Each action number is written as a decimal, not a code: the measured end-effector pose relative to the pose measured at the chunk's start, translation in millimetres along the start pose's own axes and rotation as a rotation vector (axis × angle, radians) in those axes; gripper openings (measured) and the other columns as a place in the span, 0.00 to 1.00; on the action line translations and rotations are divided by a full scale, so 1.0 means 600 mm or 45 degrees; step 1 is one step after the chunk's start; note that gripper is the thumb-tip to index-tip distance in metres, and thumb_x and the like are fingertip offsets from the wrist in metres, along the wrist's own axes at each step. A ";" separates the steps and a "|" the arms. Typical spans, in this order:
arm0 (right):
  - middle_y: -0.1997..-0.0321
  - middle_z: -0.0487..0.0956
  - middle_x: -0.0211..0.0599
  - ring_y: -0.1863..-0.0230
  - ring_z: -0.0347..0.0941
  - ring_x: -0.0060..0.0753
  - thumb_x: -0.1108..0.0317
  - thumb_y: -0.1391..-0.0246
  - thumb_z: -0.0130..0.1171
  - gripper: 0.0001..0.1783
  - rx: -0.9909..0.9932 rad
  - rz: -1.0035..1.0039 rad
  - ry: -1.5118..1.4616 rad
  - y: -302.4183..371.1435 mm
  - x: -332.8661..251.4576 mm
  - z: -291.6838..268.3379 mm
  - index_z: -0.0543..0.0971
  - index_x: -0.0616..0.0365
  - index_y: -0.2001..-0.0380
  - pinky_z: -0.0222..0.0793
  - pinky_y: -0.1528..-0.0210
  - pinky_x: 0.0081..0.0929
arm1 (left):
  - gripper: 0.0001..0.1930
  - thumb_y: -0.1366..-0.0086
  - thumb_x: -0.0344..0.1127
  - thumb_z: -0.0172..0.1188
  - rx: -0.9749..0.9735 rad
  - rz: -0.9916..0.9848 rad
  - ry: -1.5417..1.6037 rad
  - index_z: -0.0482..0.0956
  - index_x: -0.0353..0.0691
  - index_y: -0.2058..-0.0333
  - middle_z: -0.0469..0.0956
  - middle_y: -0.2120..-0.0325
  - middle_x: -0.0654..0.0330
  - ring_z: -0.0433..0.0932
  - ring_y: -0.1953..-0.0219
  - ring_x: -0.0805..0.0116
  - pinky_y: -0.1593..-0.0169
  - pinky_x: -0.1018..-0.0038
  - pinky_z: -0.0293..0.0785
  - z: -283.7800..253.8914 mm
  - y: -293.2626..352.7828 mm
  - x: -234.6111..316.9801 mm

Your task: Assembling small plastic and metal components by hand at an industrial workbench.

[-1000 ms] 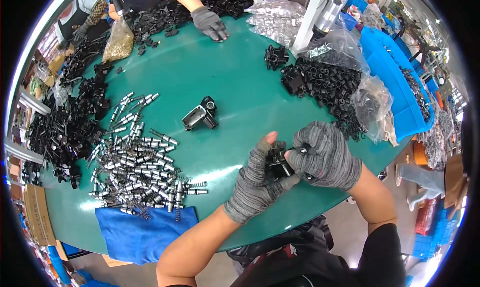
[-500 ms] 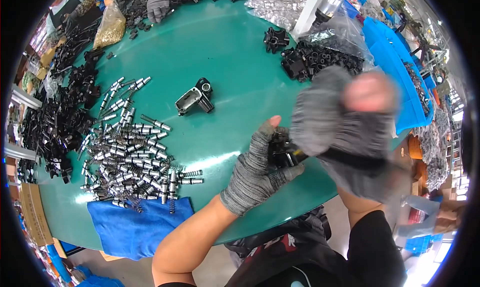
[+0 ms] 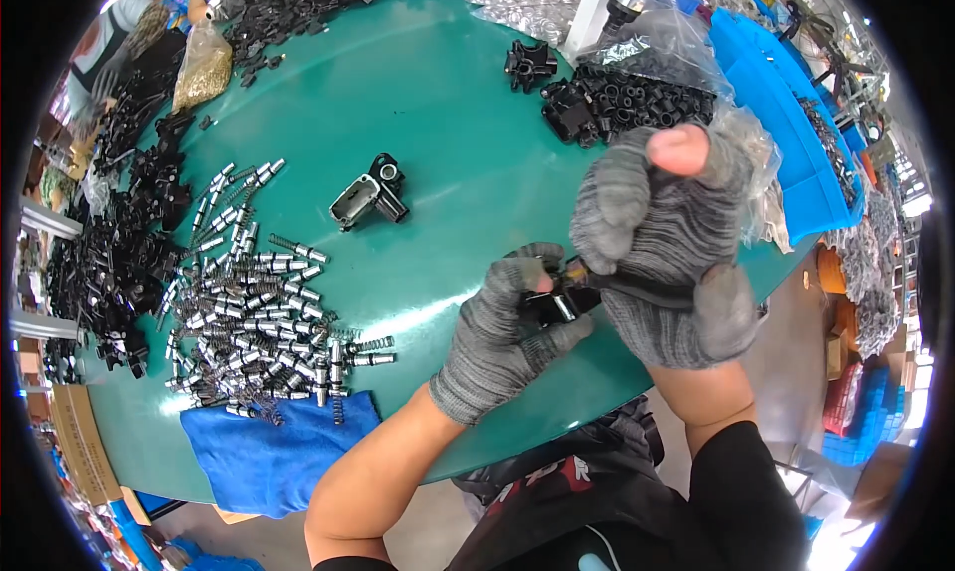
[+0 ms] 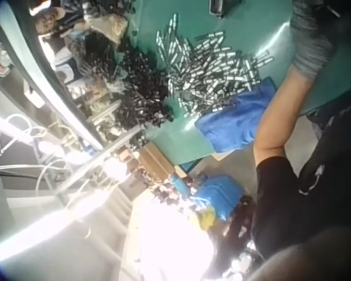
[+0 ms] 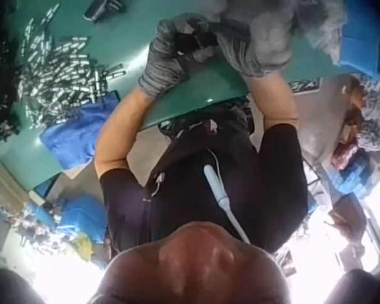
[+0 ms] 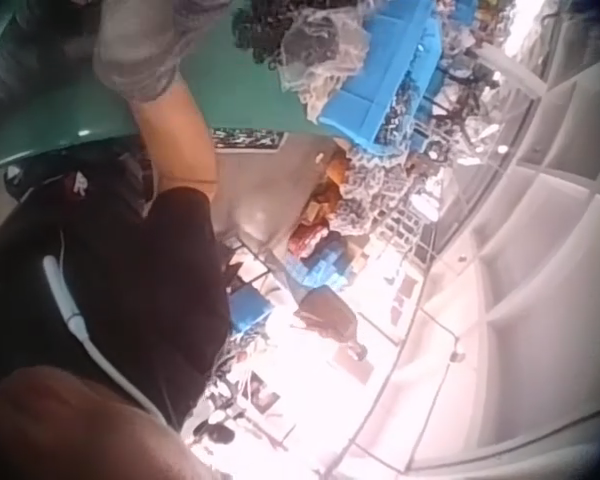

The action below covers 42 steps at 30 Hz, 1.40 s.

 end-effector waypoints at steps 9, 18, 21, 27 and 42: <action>0.65 0.66 0.33 0.68 0.65 0.26 0.45 0.44 0.60 0.31 -0.061 -0.128 -0.292 -0.017 -0.020 -0.017 0.68 0.49 0.44 0.66 0.70 0.22 | 0.29 0.49 0.25 0.73 -0.034 -0.035 -0.046 0.63 0.46 0.54 0.70 0.48 0.50 0.76 0.47 0.59 0.47 0.66 0.75 -0.006 0.007 -0.005; 0.65 0.67 0.33 0.68 0.64 0.27 0.47 0.43 0.60 0.29 0.072 -0.121 -0.027 0.010 -0.023 -0.022 0.68 0.51 0.45 0.65 0.66 0.26 | 0.27 0.49 0.25 0.74 -0.062 -0.061 -0.088 0.65 0.45 0.57 0.70 0.47 0.51 0.74 0.49 0.64 0.48 0.69 0.75 0.000 -0.012 -0.004; 0.65 0.72 0.36 0.66 0.68 0.31 0.50 0.43 0.60 0.24 0.103 -0.278 -0.088 0.021 -0.009 -0.020 0.71 0.53 0.51 0.67 0.65 0.27 | 0.27 0.48 0.24 0.73 -0.077 -0.113 0.032 0.65 0.45 0.56 0.70 0.47 0.53 0.74 0.49 0.65 0.49 0.69 0.75 -0.014 -0.013 -0.009; 0.68 0.67 0.34 0.73 0.60 0.28 0.49 0.38 0.50 0.27 0.046 0.036 -0.753 -0.049 0.055 -0.173 0.71 0.56 0.44 0.60 0.75 0.25 | 0.37 0.47 0.25 0.73 0.157 0.107 -0.671 0.62 0.48 0.41 0.74 0.56 0.61 0.78 0.54 0.70 0.51 0.71 0.77 -0.040 -0.017 0.077; 0.69 0.74 0.37 0.75 0.68 0.30 0.47 0.42 0.56 0.25 0.279 0.574 -0.845 -0.027 0.191 -0.198 0.76 0.55 0.52 0.63 0.80 0.25 | 0.20 0.37 0.29 0.64 0.988 0.072 -0.909 0.70 0.44 0.47 0.76 0.57 0.63 0.75 0.54 0.73 0.51 0.73 0.74 -0.401 -0.064 0.262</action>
Point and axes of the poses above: each hand's wrist, its own y-axis away from the middle knuckle, its own z-axis out of the palm, x = y × z, the point moved 3 cm from there along -y, towards the middle knuckle
